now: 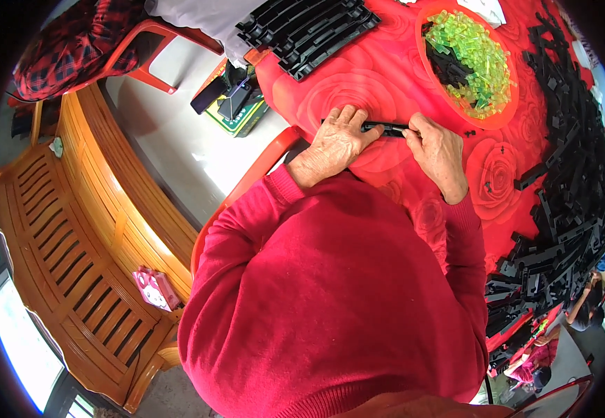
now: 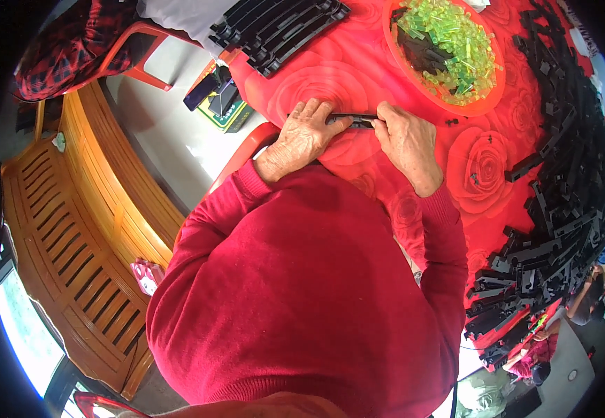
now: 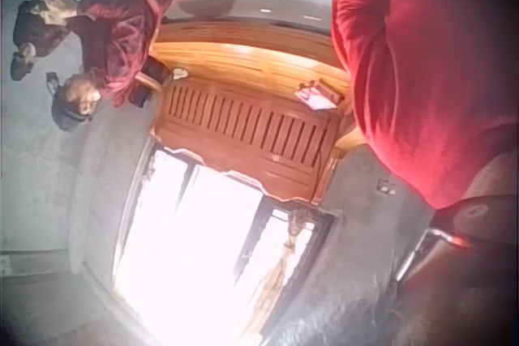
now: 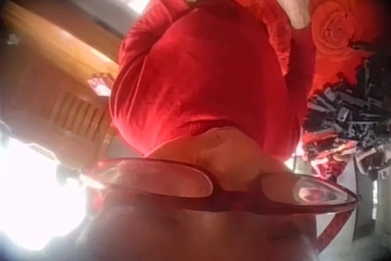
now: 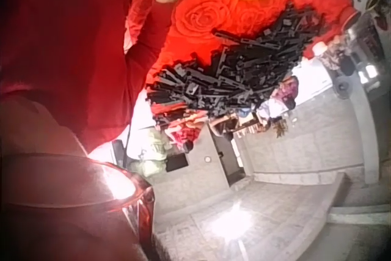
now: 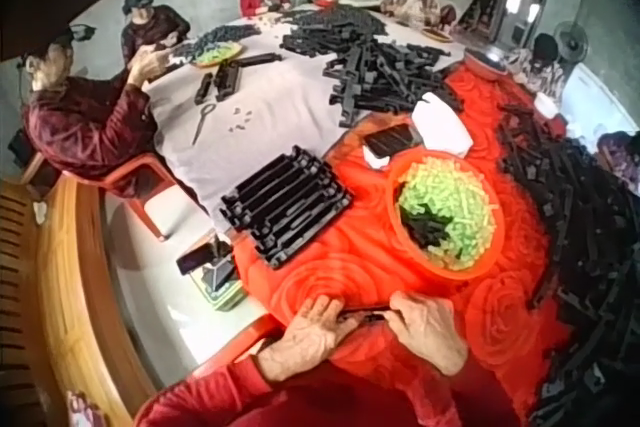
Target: The person assembles toy gun components by taking small metal rods and pieces from the table and inserting them into plastic frames by hand.
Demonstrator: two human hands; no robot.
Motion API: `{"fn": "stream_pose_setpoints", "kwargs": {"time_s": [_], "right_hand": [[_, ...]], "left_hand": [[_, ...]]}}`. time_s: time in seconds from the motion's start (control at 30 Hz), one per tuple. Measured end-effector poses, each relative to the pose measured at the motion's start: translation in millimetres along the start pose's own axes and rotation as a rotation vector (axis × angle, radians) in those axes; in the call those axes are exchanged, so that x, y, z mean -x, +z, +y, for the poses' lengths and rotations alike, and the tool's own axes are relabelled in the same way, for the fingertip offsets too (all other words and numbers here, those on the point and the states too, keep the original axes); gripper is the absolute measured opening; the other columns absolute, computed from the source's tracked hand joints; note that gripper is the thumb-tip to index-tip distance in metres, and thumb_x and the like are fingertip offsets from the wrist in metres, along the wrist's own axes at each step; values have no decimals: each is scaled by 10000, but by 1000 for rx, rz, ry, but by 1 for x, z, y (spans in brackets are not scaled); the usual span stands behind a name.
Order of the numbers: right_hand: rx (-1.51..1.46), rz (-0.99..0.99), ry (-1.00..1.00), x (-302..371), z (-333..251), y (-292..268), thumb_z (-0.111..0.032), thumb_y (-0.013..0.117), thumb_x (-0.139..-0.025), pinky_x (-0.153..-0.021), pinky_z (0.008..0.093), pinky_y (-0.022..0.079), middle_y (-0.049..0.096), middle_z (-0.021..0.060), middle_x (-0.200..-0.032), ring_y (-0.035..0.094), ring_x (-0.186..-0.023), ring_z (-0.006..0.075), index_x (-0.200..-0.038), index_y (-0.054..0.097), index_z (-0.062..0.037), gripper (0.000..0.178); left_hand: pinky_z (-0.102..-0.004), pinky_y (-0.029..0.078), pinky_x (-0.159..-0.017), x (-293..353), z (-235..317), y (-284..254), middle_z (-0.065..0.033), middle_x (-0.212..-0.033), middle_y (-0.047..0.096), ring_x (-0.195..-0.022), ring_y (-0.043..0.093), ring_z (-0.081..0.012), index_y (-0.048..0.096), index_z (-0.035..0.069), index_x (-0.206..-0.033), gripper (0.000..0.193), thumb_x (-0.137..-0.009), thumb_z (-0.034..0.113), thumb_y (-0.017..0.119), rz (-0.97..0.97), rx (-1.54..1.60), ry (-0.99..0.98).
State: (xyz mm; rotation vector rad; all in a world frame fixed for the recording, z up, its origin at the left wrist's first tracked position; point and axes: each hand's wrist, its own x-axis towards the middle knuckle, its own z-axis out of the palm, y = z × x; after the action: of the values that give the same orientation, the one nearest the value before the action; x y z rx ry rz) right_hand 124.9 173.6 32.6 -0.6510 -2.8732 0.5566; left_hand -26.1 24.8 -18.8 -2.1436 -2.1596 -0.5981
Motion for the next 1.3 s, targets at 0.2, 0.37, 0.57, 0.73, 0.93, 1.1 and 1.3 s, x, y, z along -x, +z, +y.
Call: {"fn": "stream_pose_setpoints", "kwargs": {"time_s": [0.2,0.37,0.57,0.73,0.93,1.1,1.3], "right_hand": [[40,-10,-16,-4,2,2,-166,614,-830,-501,439,434,586,95,-701,600,-616,320,-825,488,-80,153],[24,-46,-52,-7,6,2,-168,613,-834,-497,441,435,583,98,-695,598,-610,326,-829,495,-86,144],[70,-116,-60,-12,1,-1,-157,603,-839,-499,443,440,586,102,-699,601,-615,327,-839,506,-89,118],[57,-125,-34,-14,1,2,-143,598,-837,-511,449,442,595,107,-704,603,-629,333,-836,500,-84,114],[28,-142,51,-15,0,3,-145,607,-828,-521,464,436,596,107,-677,604,-644,345,-812,486,-82,138],[-4,-122,87,-9,2,3,-161,604,-837,-519,469,434,587,107,-655,604,-643,348,-802,485,-82,146],[0,-102,63,-7,-1,3,-160,607,-835,-517,469,438,594,109,-652,609,-646,348,-802,489,-84,144]], "left_hand": [[-371,444,-766,-1,1,-2,-76,-949,516,-904,513,-243,652,180,-1100,341,-774,158,557,-20,5,0],[-349,411,-774,-3,-2,-3,-49,-916,513,-907,501,-210,651,183,-1094,320,-792,181,547,-55,18,17],[-335,411,-765,-4,-4,3,-61,-913,514,-899,497,-210,651,120,-1040,286,-778,182,555,-14,60,68],[-339,410,-772,-5,-7,9,-78,-909,509,-905,495,-222,638,59,-1021,295,-762,171,553,6,119,114],[-337,406,-781,-5,-7,7,-78,-903,503,-907,490,-225,634,66,-1038,297,-774,163,538,11,118,100],[-341,404,-793,-4,-6,14,-70,-904,499,-909,488,-226,638,101,-1087,329,-781,159,530,47,128,92],[-356,418,-779,-3,-5,10,-95,-904,495,-878,489,-251,639,105,-1125,382,-755,129,547,41,124,78]]}}
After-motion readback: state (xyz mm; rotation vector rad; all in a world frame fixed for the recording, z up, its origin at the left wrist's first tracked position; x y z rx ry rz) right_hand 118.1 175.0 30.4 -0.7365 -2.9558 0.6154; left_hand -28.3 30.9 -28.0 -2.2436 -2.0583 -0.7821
